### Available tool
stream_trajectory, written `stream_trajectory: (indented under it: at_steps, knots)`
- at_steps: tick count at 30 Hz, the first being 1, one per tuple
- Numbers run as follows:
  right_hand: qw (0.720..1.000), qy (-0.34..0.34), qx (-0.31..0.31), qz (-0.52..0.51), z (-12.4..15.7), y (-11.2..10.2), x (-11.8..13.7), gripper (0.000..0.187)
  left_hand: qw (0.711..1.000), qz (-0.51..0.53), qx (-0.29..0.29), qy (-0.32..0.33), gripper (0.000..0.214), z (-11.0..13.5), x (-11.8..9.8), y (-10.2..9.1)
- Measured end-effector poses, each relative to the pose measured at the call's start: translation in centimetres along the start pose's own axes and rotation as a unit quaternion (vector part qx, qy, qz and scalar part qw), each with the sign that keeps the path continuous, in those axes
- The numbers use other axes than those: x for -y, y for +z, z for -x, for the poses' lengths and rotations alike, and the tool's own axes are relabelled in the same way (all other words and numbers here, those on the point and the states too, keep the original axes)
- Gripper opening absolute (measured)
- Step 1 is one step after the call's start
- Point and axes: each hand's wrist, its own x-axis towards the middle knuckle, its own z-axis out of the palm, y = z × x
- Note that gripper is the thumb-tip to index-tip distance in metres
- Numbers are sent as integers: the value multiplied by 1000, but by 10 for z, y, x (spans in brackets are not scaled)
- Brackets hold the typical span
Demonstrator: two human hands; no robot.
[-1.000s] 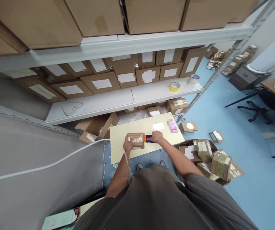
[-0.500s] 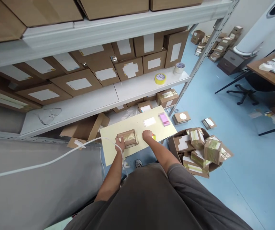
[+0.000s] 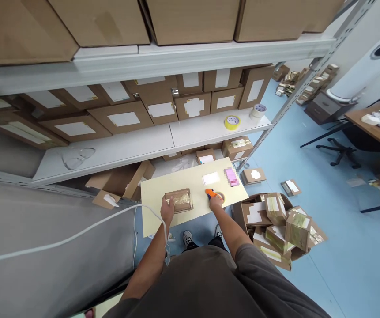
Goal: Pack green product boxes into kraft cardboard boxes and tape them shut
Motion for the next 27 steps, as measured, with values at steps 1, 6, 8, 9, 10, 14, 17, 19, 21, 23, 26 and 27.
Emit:
stream_trajectory:
  at_steps: [1,6,8,9,10,14,17,19,21,23,26,27]
  knots:
    - [1000,2,-5,-7,2,3,4,29,1000,5,2,2,66,0,1,0]
    - [997,-3,-38,-72,10,1,15,24,1000,24,7,9,65,0,4,-3]
    - [993,-16,-46,-110,17,0,21,23,999,32,12,14,66,0,4,-3]
    - [990,-26,-45,-131,21,2,25,27,999,38,12,18,65,0,5,-3]
    - [987,-40,-39,-150,27,5,30,32,999,43,10,22,65,1,5,-2]
    - [951,-104,13,-291,51,28,62,41,997,67,-8,28,61,1,3,0]
    - [928,-108,19,-357,63,40,87,45,996,92,-1,4,62,-1,-3,1]
    - [922,-98,20,-374,64,38,99,43,992,125,1,-12,62,-3,-7,-2]
    - [907,-98,19,-409,62,31,107,40,983,183,-15,-2,61,-5,-10,-6]
    - [879,-124,12,-460,59,25,110,38,966,252,-34,36,59,-7,-13,-10]
    - [844,-162,6,-511,53,24,109,40,938,332,-39,89,57,-9,-12,-12]
    - [842,-158,8,-515,51,27,107,40,933,346,-34,94,56,-10,-10,-10]
